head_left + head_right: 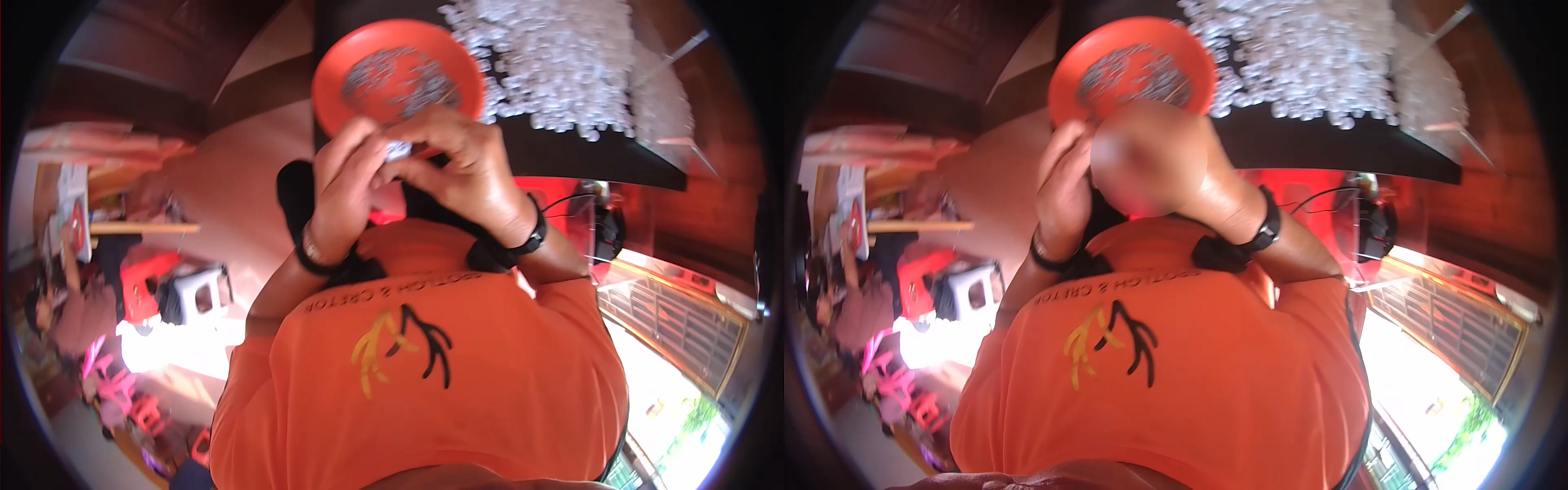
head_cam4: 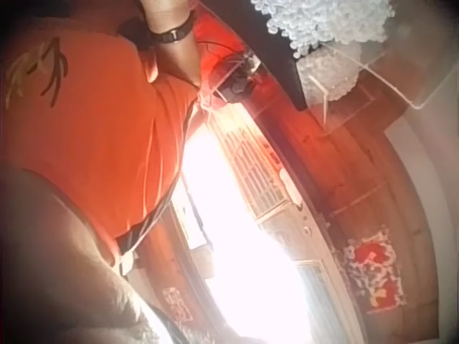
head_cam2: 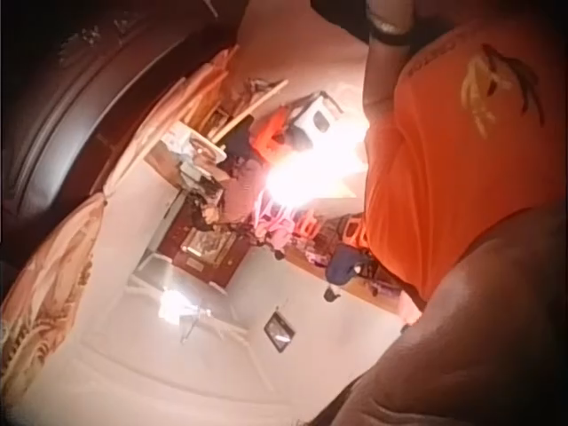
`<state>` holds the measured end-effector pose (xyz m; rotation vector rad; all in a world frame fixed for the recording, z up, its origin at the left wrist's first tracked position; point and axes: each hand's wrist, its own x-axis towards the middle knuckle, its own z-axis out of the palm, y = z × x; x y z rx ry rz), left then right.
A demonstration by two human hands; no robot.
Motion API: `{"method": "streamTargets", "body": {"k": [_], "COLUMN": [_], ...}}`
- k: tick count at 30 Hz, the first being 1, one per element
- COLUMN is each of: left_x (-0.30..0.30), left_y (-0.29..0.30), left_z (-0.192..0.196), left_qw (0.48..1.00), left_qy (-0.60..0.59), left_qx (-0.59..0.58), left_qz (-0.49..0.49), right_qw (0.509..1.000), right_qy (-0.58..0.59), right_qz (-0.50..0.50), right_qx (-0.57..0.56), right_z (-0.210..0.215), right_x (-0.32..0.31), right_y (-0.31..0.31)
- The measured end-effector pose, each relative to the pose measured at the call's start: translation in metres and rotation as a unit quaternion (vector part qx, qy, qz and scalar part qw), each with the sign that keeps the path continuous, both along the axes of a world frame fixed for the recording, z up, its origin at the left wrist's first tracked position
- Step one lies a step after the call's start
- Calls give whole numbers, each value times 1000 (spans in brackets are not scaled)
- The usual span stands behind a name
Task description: Assembling small white plastic components by manually inserting metal rings into them.
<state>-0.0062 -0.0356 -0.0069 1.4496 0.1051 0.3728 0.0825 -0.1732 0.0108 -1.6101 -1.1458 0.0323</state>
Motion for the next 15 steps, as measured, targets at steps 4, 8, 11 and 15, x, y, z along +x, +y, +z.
{"method": "streamTargets", "body": {"k": [4,8,11,15], "left_x": [-3,-1,-2,3], "left_y": [3,7,9,8], "left_z": [-5,2,2,2], "left_qw": [1000,999,999,999], "left_qy": [5,12,7,12], "left_qx": [-12,-11,-23,-18], "left_qz": [-2,-38,-36,-29], "right_qw": [991,848,743,565], "right_qy": [-47,-247,-311,-520], "right_qz": [-125,-470,-588,-608], "right_qx": [-12,0,-74,-202], "right_z": [20,82,133,124], "right_x": [25,83,129,198], "right_y": [-31,-109,-159,-223]}}
